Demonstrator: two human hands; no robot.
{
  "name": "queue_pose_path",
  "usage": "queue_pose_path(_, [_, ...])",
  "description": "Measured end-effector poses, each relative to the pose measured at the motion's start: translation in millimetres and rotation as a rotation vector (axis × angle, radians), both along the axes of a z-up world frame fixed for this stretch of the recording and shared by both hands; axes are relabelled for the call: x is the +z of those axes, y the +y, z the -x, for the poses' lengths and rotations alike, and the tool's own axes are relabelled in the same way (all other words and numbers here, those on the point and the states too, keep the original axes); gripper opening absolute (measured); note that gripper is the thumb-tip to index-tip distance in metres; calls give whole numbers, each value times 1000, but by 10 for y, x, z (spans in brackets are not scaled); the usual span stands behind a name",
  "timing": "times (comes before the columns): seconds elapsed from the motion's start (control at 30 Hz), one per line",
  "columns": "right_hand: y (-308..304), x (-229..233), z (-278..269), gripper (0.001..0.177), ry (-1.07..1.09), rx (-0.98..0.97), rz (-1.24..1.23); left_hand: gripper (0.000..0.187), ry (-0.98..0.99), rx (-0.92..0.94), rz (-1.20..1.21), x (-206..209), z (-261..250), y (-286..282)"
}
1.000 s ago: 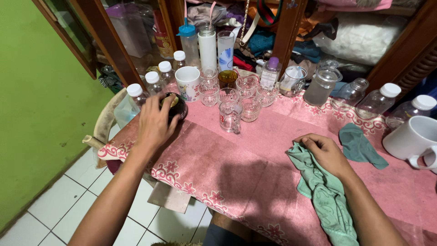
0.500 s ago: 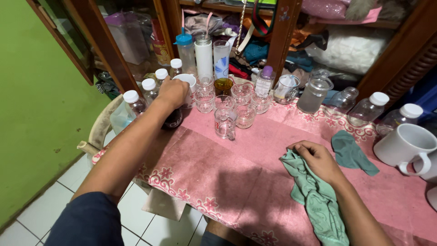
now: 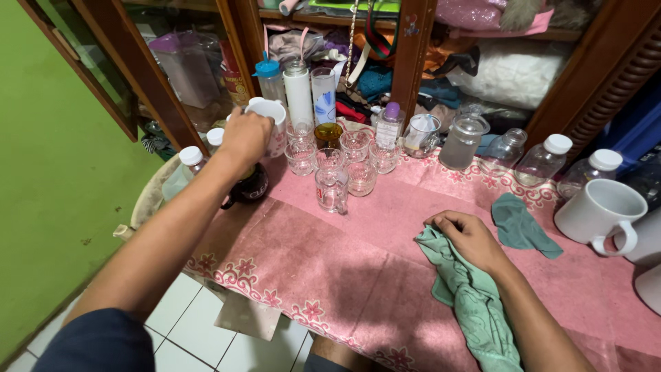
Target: The person wipes the exterior and interior of a black cup and a white patterned mug using a green cloth.
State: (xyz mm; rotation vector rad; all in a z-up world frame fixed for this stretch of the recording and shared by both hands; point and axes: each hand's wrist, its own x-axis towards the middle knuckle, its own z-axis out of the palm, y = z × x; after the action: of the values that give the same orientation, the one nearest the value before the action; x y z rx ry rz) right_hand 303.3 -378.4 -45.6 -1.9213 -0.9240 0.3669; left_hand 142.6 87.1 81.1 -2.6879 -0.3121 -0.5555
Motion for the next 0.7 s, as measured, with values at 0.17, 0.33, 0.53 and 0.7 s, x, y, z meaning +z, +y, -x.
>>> queue_pose_path(0.17, [9,3,26,31,-29,-25,21,7,-102,-41,-79,539,201,-354])
queue_pose_path(0.33, [9,72,111,27,-145,-55,-7,5,-362,-229,94,926,333,-992])
queue_pose_path(0.53, [-9,201,228,18,-503,132,44,23,-589,-598,1131,487,-186,-1814])
queue_pose_path(0.7, [-110,214,262,18,-74,390,38,25,-570,-612,1235,-360,-757,-2534])
